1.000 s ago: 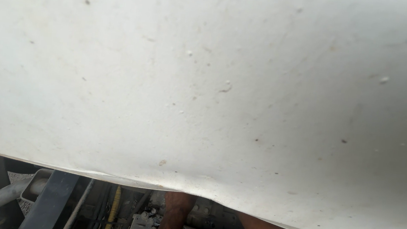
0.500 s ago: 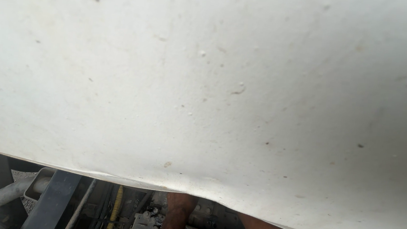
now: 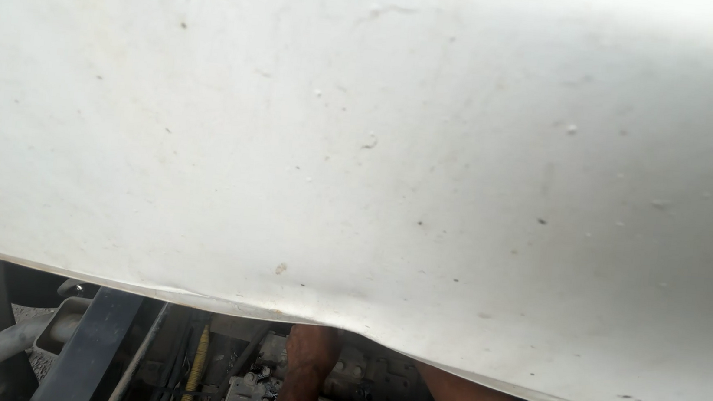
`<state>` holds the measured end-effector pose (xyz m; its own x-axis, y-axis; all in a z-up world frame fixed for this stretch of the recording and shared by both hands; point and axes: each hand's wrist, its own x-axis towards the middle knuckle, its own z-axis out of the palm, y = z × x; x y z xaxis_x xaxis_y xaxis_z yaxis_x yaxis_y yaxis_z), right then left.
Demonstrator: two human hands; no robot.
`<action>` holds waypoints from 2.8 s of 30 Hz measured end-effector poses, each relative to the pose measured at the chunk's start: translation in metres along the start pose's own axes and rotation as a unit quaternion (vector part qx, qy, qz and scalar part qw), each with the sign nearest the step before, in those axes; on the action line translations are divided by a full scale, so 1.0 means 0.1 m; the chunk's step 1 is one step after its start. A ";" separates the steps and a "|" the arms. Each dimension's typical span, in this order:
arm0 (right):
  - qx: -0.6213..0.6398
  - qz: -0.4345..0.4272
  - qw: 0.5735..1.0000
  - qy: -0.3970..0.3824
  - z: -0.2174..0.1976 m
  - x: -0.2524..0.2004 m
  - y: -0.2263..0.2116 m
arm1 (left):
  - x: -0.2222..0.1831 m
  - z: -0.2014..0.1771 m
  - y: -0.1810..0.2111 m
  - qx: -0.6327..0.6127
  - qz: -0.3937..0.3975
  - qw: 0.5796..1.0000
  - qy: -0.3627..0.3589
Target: Tightening or loosening bolts on a truck's mechanical assembly, likely an engine or gearbox, using a wrench.
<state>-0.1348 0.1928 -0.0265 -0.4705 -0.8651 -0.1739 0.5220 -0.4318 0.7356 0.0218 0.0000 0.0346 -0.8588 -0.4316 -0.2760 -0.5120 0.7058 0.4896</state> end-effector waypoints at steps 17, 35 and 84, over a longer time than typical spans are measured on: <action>0.994 -0.056 -0.010 -0.090 0.34 -1.78 1.72 | -1.93 -0.47 0.99 0.061 0.096 0.993 0.011; 0.808 0.399 0.412 0.134 0.02 -1.20 -1.07 | -1.54 -0.19 0.77 0.249 0.062 0.961 -0.101; 0.765 0.263 0.588 0.011 -0.04 -2.26 -0.45 | -1.22 0.01 0.83 0.193 0.057 0.973 -0.116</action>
<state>-0.0492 0.4067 -0.0225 -0.5127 -0.7863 0.3448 -0.6670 0.6177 0.4167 0.0840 0.1117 0.1086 -0.8682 -0.2321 -0.4386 -0.3435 0.9189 0.1937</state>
